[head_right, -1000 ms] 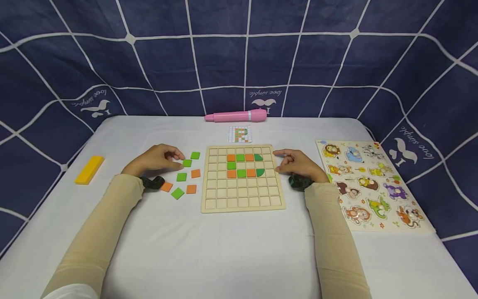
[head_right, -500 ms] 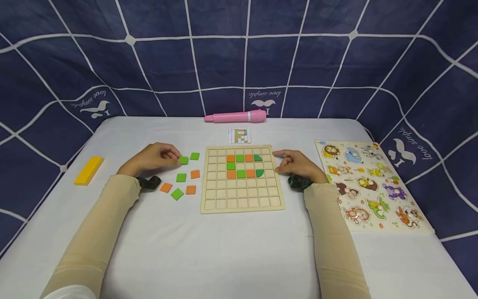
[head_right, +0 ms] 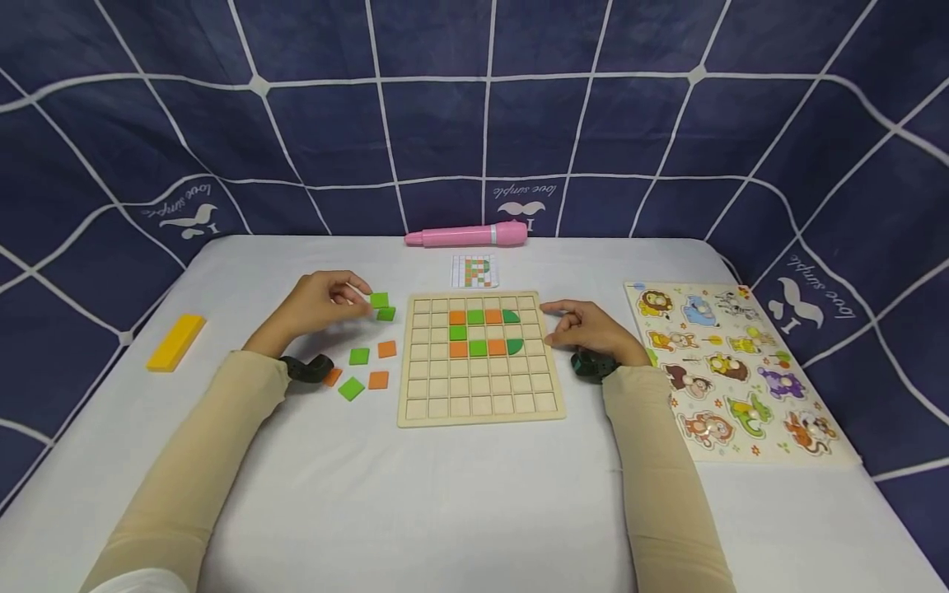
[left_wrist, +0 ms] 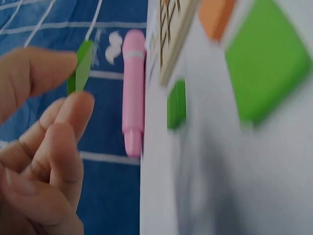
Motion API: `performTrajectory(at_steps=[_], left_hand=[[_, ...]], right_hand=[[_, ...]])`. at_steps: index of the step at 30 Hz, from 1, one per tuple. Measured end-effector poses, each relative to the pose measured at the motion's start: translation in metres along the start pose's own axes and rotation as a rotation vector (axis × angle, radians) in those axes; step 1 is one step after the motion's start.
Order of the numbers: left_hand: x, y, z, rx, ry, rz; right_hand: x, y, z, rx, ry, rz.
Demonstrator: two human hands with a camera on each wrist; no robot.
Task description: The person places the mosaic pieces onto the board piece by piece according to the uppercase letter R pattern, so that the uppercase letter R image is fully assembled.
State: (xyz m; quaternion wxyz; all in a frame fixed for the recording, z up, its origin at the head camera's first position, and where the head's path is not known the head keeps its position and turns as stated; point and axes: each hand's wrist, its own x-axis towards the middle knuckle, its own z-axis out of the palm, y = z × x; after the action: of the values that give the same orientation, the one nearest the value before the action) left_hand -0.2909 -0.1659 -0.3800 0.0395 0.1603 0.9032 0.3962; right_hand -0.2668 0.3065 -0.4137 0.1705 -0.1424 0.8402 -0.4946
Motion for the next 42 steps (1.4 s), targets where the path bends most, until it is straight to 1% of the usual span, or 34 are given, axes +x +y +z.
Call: performTrajectory(at_steps=[4, 9, 13, 17, 23, 28, 33, 36, 39, 42], left_hand=[[0.001, 0.014, 0.012, -0.028, 0.010, -0.003], [0.006, 0.030, 0.029, -0.073, -0.006, -0.002], [0.012, 0.039, 0.047, -0.108, -0.029, 0.014], [0.018, 0.048, 0.065, -0.132, -0.053, 0.043], [0.025, 0.066, 0.090, -0.143, -0.096, 0.077], [0.031, 0.082, 0.107, -0.102, -0.111, 0.110], [0.035, 0.098, 0.123, -0.047, -0.137, 0.119], [0.036, 0.107, 0.131, 0.004, -0.149, 0.124], [0.039, 0.115, 0.139, 0.072, -0.146, 0.111], [0.043, 0.121, 0.145, 0.152, -0.135, 0.078]], right_hand=[[0.000, 0.001, 0.000, -0.004, 0.001, 0.000], [0.000, 0.000, 0.000, -0.001, -0.002, -0.003], [0.000, 0.001, 0.000, -0.002, -0.002, 0.000], [0.001, 0.002, 0.000, -0.005, -0.003, 0.001], [0.001, 0.002, 0.000, 0.003, -0.001, -0.002], [0.001, 0.002, 0.000, 0.002, -0.004, -0.010], [0.000, 0.002, -0.001, 0.000, -0.006, -0.010], [0.000, 0.002, -0.001, 0.006, -0.008, -0.008], [0.000, 0.002, -0.001, 0.009, -0.009, -0.011], [0.000, 0.002, 0.000, 0.014, -0.010, -0.015]])
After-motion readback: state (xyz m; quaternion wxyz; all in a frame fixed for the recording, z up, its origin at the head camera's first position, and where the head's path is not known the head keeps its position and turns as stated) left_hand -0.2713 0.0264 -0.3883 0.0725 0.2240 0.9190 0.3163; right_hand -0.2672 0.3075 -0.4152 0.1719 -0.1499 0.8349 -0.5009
